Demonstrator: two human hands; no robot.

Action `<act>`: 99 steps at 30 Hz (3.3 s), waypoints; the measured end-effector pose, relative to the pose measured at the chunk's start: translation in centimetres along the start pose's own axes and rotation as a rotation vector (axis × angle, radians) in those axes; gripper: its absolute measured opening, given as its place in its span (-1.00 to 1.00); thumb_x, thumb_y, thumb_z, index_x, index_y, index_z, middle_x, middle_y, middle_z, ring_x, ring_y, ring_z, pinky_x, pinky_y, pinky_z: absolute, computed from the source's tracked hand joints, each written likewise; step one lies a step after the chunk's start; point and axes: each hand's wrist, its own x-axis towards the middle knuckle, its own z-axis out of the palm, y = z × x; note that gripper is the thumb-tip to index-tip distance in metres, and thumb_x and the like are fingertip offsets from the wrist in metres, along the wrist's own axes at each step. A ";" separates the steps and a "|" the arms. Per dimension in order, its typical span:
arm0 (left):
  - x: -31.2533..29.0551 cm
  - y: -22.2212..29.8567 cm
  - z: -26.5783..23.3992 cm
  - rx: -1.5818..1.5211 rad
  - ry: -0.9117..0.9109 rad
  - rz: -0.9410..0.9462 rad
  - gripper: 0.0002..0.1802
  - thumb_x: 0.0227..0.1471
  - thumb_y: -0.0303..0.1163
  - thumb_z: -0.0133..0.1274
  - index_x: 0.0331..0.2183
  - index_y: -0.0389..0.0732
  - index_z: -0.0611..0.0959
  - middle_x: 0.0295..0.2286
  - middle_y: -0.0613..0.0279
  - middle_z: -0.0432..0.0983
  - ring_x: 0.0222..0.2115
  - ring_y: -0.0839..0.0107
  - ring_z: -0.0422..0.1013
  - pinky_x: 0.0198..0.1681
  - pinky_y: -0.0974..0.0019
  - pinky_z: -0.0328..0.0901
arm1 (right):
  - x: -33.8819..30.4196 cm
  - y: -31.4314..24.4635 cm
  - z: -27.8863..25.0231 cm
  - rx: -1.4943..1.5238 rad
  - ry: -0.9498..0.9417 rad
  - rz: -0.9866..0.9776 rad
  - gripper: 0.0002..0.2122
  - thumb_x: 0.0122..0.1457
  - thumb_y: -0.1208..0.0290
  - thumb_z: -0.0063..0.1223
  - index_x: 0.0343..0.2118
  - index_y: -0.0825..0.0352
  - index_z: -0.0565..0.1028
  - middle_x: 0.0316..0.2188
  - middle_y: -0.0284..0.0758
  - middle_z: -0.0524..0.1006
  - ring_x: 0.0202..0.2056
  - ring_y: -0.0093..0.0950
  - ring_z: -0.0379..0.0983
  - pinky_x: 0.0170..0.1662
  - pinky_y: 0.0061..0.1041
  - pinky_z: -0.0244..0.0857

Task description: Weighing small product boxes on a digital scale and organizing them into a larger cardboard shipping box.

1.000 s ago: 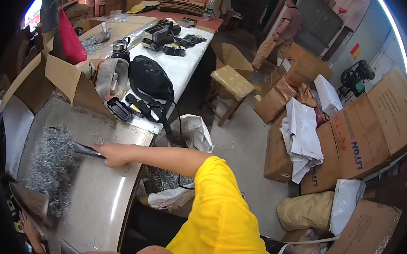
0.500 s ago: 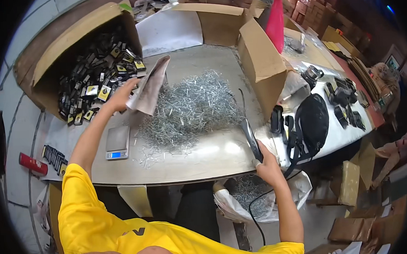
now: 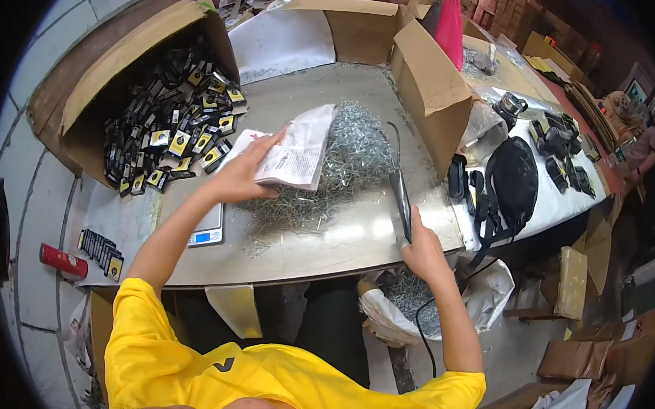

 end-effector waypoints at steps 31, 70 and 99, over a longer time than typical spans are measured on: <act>1.1 -10.4 1.4 -0.627 0.000 -0.142 -0.40 -0.27 -0.56 0.18 -0.07 -0.29 0.43 -0.30 0.28 0.49 -0.32 0.45 0.44 -0.22 0.42 0.35 | -4.6 -11.6 10.1 0.247 0.310 0.168 -0.41 0.11 0.50 -0.07 0.19 0.56 0.04 -0.37 0.21 0.47 -0.26 0.13 0.42 -0.16 -0.09 0.28; 11.3 -6.2 -17.6 0.358 1.000 0.127 -0.39 -0.32 -0.30 0.34 -0.13 -0.13 0.50 -0.21 0.08 0.48 -0.10 0.05 0.39 -0.10 0.07 0.30 | 16.0 -18.9 -2.4 1.038 0.428 -0.293 -0.68 0.20 0.56 -0.02 0.03 0.39 0.39 -0.62 -0.39 0.39 -0.73 -0.64 0.28 -0.70 -0.62 0.16; 12.2 -6.4 -15.0 0.354 0.942 0.055 -0.37 -0.26 -0.29 0.34 -0.08 -0.11 0.48 -0.16 0.06 0.46 -0.09 0.07 0.39 -0.06 0.08 0.31 | 18.3 -17.1 -1.7 0.890 0.411 -0.173 -0.78 0.18 0.58 -0.02 -0.10 0.43 0.46 -0.62 -0.40 0.39 -0.73 -0.63 0.28 -0.70 -0.63 0.13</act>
